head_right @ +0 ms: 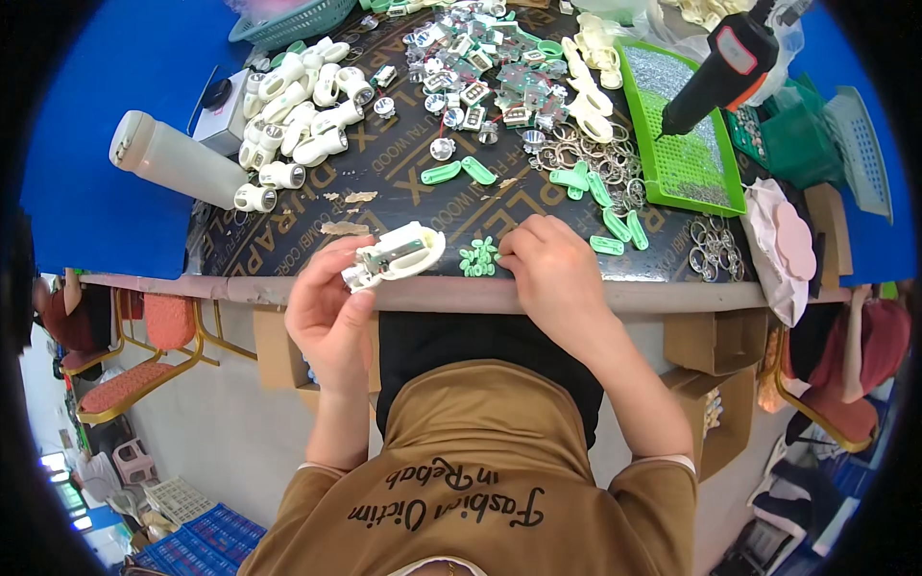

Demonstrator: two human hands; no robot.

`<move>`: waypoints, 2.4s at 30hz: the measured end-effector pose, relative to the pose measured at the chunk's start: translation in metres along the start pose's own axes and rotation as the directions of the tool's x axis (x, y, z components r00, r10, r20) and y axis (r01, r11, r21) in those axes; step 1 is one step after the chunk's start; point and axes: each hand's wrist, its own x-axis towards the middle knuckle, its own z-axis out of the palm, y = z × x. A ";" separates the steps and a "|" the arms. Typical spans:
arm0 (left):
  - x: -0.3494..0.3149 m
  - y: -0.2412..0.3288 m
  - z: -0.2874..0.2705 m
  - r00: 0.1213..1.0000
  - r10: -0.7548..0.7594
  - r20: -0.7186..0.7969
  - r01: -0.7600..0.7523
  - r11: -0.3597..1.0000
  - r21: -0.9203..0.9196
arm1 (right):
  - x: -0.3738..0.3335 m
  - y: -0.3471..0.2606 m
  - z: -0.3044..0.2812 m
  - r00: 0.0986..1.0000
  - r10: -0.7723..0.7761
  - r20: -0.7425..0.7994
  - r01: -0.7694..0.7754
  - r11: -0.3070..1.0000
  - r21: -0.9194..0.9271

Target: Manually assembling small plastic toy parts, including an electronic light module and a metal keychain ring.

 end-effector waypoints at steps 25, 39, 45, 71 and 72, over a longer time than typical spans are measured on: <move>0.001 -0.004 0.026 0.961 0.235 0.145 -0.275 0.760 0.589 | 0.017 -0.039 -0.024 0.951 -0.275 -0.138 0.271 0.961 -0.046; -0.004 0.000 0.029 0.978 0.188 0.096 -0.210 0.831 0.514 | 0.013 -0.039 -0.023 0.839 -0.458 -0.293 0.425 0.889 -0.172; -0.005 -0.010 0.027 0.996 -0.092 0.004 0.091 0.988 0.128 | 0.003 -0.027 -0.007 0.806 -0.477 -0.351 0.430 0.879 -0.207; -0.001 -0.031 0.004 0.985 -0.145 0.092 0.147 0.989 -0.019 | 0.058 0.069 -0.055 0.989 0.026 0.146 0.016 0.960 -0.280; -0.002 -0.031 0.004 0.985 -0.147 0.088 0.149 0.989 -0.019 | 0.059 0.071 -0.056 0.986 0.070 0.153 -0.034 0.974 -0.225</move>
